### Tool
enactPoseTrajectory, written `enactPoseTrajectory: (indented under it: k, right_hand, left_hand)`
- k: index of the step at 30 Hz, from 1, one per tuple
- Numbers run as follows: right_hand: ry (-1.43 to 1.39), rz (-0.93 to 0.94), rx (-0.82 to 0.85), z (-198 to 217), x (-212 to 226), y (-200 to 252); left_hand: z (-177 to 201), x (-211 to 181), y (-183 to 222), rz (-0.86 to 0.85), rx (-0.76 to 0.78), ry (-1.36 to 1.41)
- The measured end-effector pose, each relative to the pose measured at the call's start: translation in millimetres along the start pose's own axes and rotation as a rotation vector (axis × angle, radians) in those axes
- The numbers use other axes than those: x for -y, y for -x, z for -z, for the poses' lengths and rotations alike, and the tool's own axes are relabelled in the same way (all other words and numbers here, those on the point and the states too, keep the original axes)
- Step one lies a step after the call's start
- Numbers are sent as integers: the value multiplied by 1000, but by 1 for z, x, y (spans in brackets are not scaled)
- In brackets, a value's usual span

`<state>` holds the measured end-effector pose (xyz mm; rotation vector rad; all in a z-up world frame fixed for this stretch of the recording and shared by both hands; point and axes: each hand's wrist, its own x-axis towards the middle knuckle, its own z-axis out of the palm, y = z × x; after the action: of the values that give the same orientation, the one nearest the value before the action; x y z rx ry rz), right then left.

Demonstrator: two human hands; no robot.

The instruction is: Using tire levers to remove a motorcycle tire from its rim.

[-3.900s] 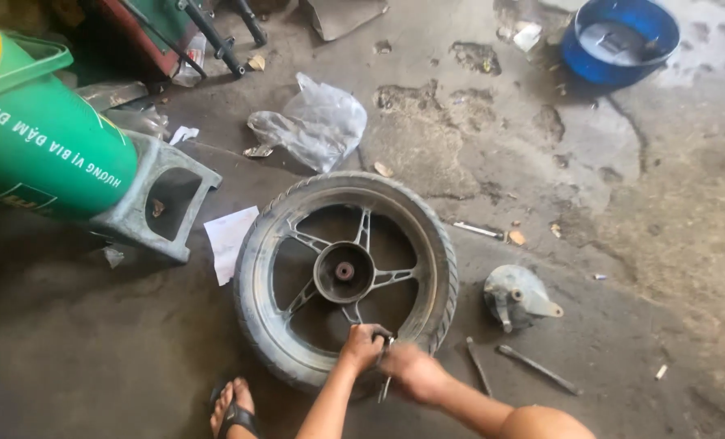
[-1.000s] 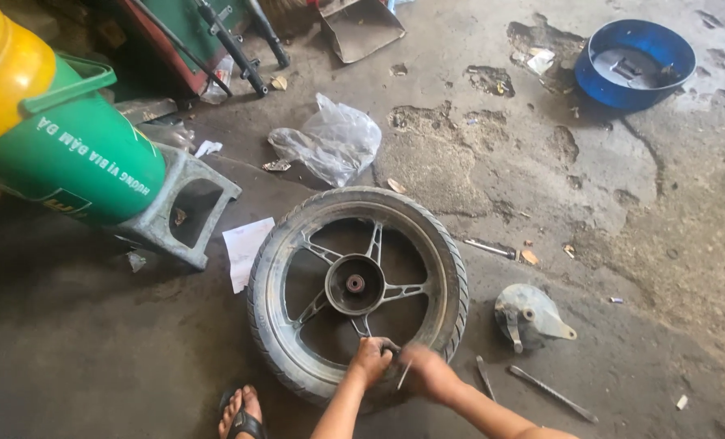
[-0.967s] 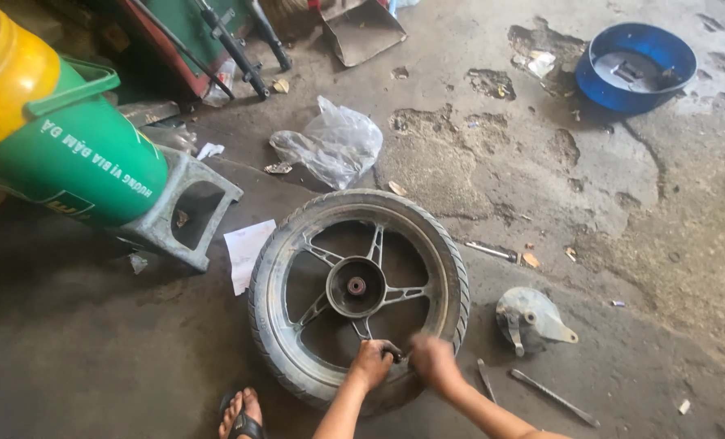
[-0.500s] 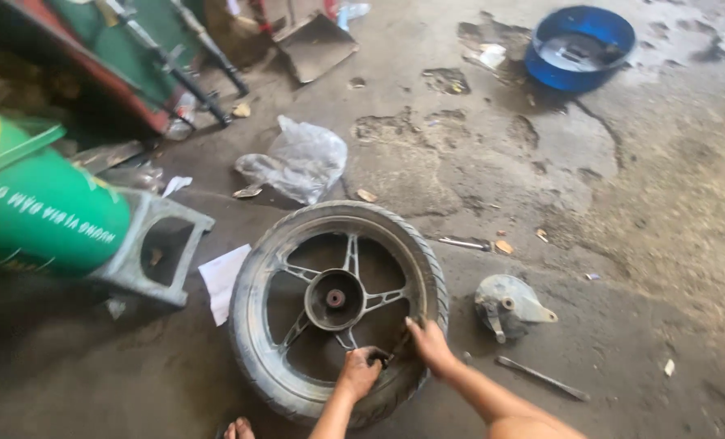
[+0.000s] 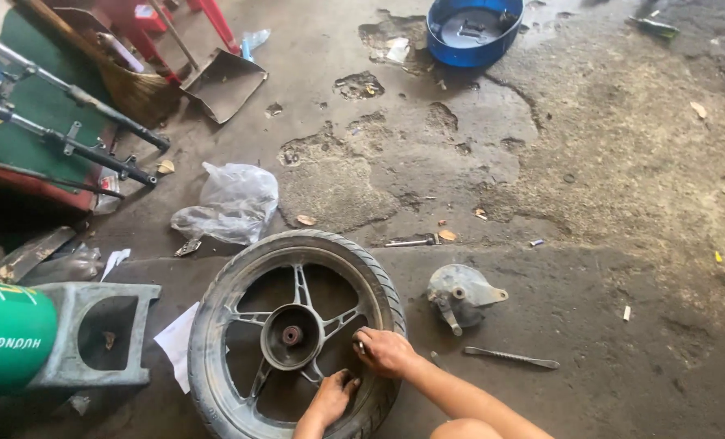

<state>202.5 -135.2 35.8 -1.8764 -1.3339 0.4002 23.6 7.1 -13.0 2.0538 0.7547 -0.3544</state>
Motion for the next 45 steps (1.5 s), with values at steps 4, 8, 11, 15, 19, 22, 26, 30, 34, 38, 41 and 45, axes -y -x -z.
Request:
enactPoseTrajectory:
  k: [4,8,11,15,19,22,26,30,34,38,41,45]
  right_hand:
    - [32,-3,-21,-3,-6,1]
    - [49,26,-25,-3,-10,2]
    - [60,45,-2,0,-8,2]
    - [66,60,-29,-1,-9,2]
    - [75,69,-44,-5,-13,3]
    - [66,50,-37,-4,-10,4]
    - [74,71,-56,-5,-10,6]
    - [87,74,-43,-4,-11,5]
    - [78,64,-42,-5,-12,5]
    - [64,69,-54,-4,-13,5]
    - [69,80,-32,1,-11,5]
    - [55,86,-57,3,-8,4]
  left_hand:
    - [3,-13,-1,125,25,-165]
    - [-5,19,-13,32,42,13]
    - [-7,23,-17,5,89,-135]
    - [-5,10,-13,-32,68,-241]
    - [15,-27,-1,112,166,-152]
    - [-1,25,-23,-22,176,-142]
    - [0,21,-25,17,243,-217]
    - [-3,35,-33,-51,252,-170]
    - [-4,28,-32,-62,250,-283]
    - [0,22,-26,-57,227,-287]
    - [3,16,-26,12,188,-96]
    - [2,10,-24,-40,211,-191]
